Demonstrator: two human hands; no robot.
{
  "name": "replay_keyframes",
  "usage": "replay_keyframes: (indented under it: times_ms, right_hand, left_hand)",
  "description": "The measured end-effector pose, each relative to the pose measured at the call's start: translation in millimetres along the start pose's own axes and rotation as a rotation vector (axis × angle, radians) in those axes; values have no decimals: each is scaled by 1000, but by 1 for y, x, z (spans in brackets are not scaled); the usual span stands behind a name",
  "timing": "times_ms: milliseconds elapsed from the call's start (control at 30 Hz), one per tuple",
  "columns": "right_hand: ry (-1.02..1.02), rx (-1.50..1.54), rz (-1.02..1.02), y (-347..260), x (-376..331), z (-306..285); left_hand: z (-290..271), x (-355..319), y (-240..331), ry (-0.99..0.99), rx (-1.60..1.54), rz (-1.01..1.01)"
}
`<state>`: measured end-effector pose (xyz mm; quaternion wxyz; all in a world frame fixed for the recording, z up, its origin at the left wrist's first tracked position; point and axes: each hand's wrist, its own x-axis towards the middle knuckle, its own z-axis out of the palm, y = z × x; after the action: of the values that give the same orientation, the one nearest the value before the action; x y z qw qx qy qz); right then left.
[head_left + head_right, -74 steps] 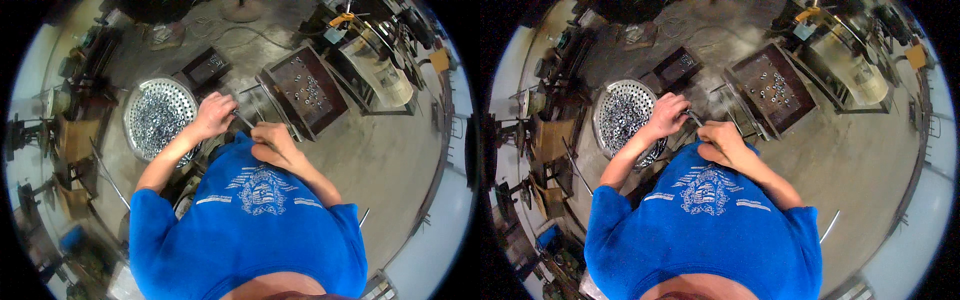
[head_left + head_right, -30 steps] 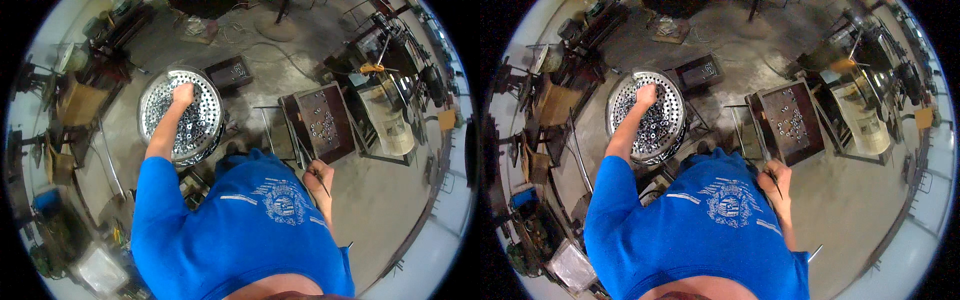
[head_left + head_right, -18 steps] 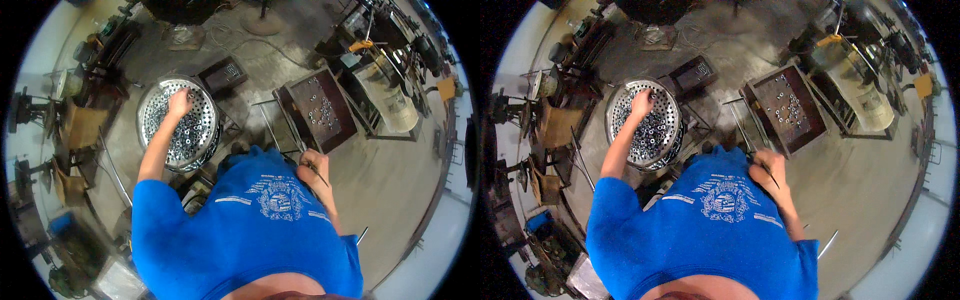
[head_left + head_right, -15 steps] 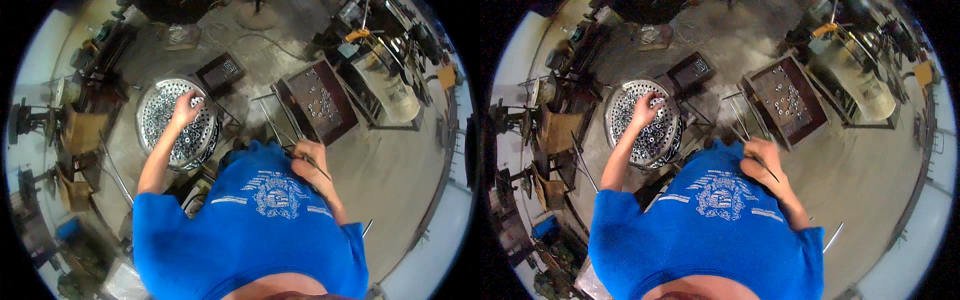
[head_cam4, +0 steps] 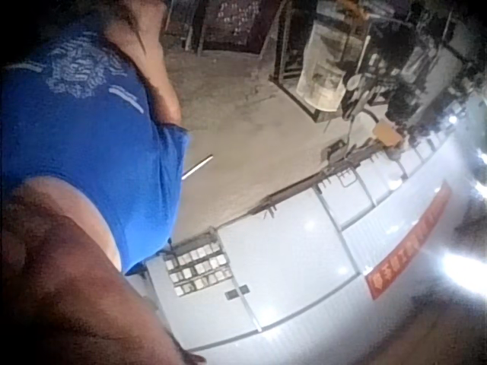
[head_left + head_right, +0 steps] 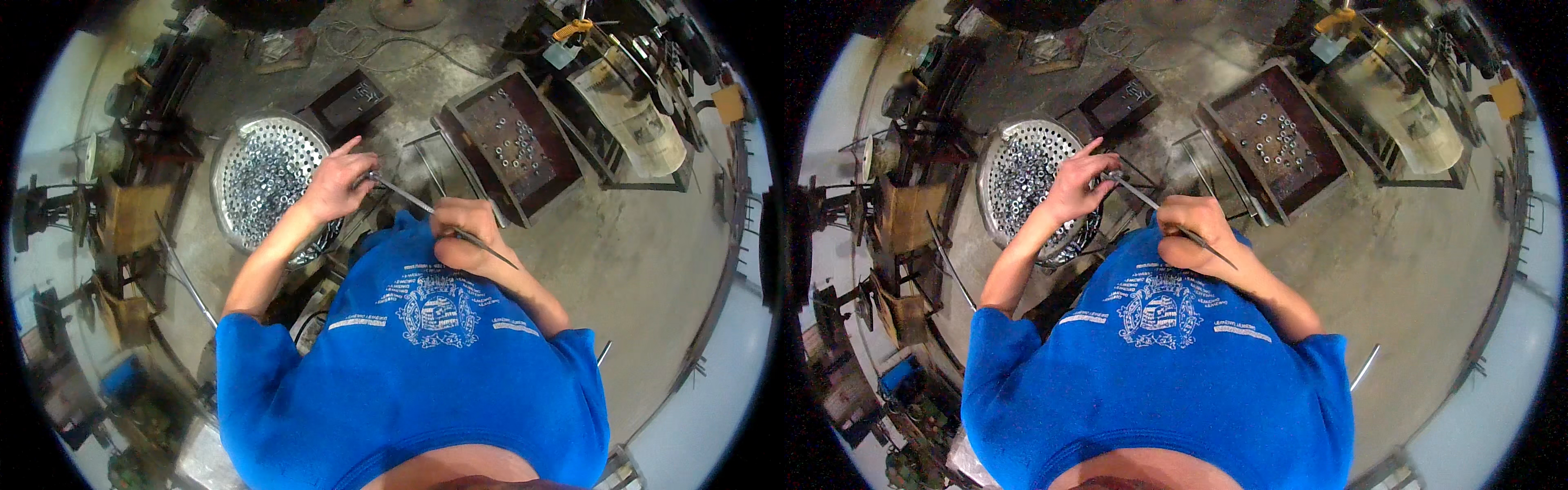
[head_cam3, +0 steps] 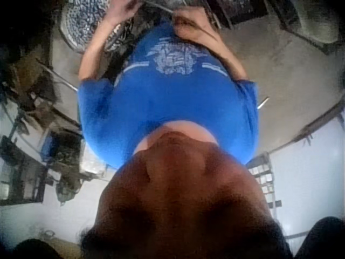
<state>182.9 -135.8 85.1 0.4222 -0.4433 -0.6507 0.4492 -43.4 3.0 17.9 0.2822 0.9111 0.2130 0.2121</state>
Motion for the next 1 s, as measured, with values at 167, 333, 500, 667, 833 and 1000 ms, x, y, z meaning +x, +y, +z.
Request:
replay_keyframes:
  times_ms: [167,333,500,667,833,1000]
  right_hand:
    - [-59,-114,15,11,0,-4]
    - [11,-428,-14,44,-4,-2]
    - [194,-347,130,8,-49,-38]
    - [620,-285,347,9,-94,-50]
    - [596,-318,368,17,-89,-43]
    - [466,-251,335,24,-74,-35]
  left_hand:
    - [9,21,14,-82,23,168]
    - [43,55,31,-146,-76,257]
    - [86,100,3,-243,29,312]
    - [152,155,-12,-303,60,148]
    - [162,155,-21,-169,-70,-13]
    - [79,65,-82,-165,157,-330]
